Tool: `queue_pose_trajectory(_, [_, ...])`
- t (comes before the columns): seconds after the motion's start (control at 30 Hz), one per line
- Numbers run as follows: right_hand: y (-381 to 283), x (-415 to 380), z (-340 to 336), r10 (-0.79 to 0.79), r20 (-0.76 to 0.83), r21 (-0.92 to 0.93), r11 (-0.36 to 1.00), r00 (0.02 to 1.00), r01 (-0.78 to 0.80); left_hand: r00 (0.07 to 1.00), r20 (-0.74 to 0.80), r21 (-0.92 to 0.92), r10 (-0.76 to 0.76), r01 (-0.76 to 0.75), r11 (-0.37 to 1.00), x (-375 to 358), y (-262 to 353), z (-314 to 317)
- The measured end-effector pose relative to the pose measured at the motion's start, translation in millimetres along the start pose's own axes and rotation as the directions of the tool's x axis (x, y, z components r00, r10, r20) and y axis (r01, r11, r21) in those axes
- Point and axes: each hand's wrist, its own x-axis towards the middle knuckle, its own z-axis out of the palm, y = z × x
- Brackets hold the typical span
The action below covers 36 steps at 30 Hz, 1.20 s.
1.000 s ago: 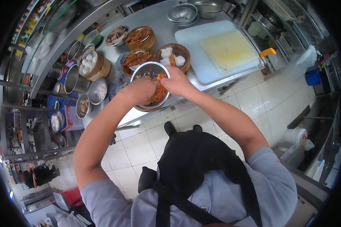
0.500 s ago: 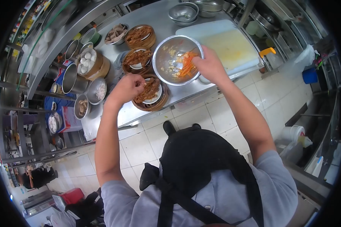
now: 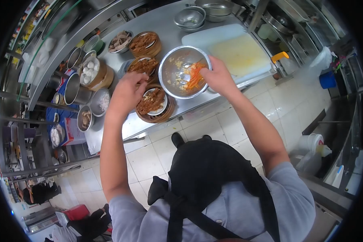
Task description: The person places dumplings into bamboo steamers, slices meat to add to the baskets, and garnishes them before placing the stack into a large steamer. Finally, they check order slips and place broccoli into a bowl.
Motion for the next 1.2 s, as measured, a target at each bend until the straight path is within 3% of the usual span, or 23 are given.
queue_pose_trajectory(0.03, [2, 0, 0, -0.030, -0.007, -0.065, 0.997, 1.000, 0.029, 1.000, -0.002, -0.003, 0.006, -0.006, 1.000, 8, 19, -2])
queue_pose_trajectory(0.13, [5, -1, 0, -0.081, -0.006, -0.031, 0.996, 0.997, 0.081, 0.932, 0.094, 0.051, 0.351, -0.357, 0.933, 31, 63, 15])
queue_pose_trajectory(0.17, [9, -1, 0, -0.085, -0.013, -0.031, 0.996, 0.996, 0.085, 0.929, 0.093, 0.053, 0.358, -0.364, 0.930, 36, 71, 26])
queue_pose_trajectory(0.23, [12, -2, -2, -0.162, -0.010, -0.001, 0.987, 0.987, 0.162, 0.885, 0.317, 0.205, 0.340, -0.414, 0.887, 44, 82, 46])
queue_pose_trajectory(0.27, [11, -4, -4, -0.162, -0.024, -0.002, 0.987, 0.986, 0.162, 0.879, 0.323, 0.203, 0.351, -0.426, 0.881, 48, 81, 54])
queue_pose_trajectory(0.37, [8, -11, -10, -0.041, -0.016, 0.075, 0.996, 0.999, 0.042, 0.848, 0.423, 0.239, 0.320, -0.445, 0.863, 58, 81, 78])
queue_pose_trajectory(0.47, [10, -15, -17, 0.029, -0.035, 0.116, 0.993, 0.999, -0.025, 0.861, 0.438, 0.288, 0.260, -0.409, 0.866, 61, 87, 87])
queue_pose_trajectory(0.57, [16, -12, -26, 0.019, -0.070, 0.031, 0.999, 0.997, -0.017, 0.852, 0.419, 0.213, 0.315, -0.430, 0.878, 68, 91, 78])
queue_pose_trajectory(0.63, [18, -12, -31, 0.009, -0.075, 0.059, 0.998, 0.997, -0.005, 0.860, 0.411, 0.089, 0.301, -0.367, 0.926, 76, 94, 68])
queue_pose_trajectory(0.9, [13, -13, -44, 0.011, -0.081, 0.080, 0.997, 0.997, -0.005, 0.900, 0.303, -0.032, 0.312, -0.318, 0.948, 86, 114, 48])
queue_pose_trajectory(0.97, [18, -10, -46, -0.082, -0.071, 0.097, 0.991, 0.994, 0.089, 0.911, 0.270, -0.082, 0.313, -0.302, 0.950, 88, 114, 46])
queue_pose_trajectory(1.07, [20, -8, -47, -0.088, -0.070, 0.039, 0.995, 0.994, 0.090, 0.904, 0.270, -0.042, 0.331, -0.333, 0.942, 91, 109, 46])
queue_pose_trajectory(1.13, [20, -7, -45, -0.038, -0.089, 0.078, 0.996, 0.995, 0.045, 0.940, 0.265, -0.132, 0.217, -0.187, 0.973, 93, 102, 45])
queue_pose_trajectory(1.2, [20, -5, -43, 0.011, -0.106, 0.113, 0.994, 0.994, 0.001, 0.944, 0.258, -0.157, 0.206, -0.169, 0.973, 99, 97, 44])
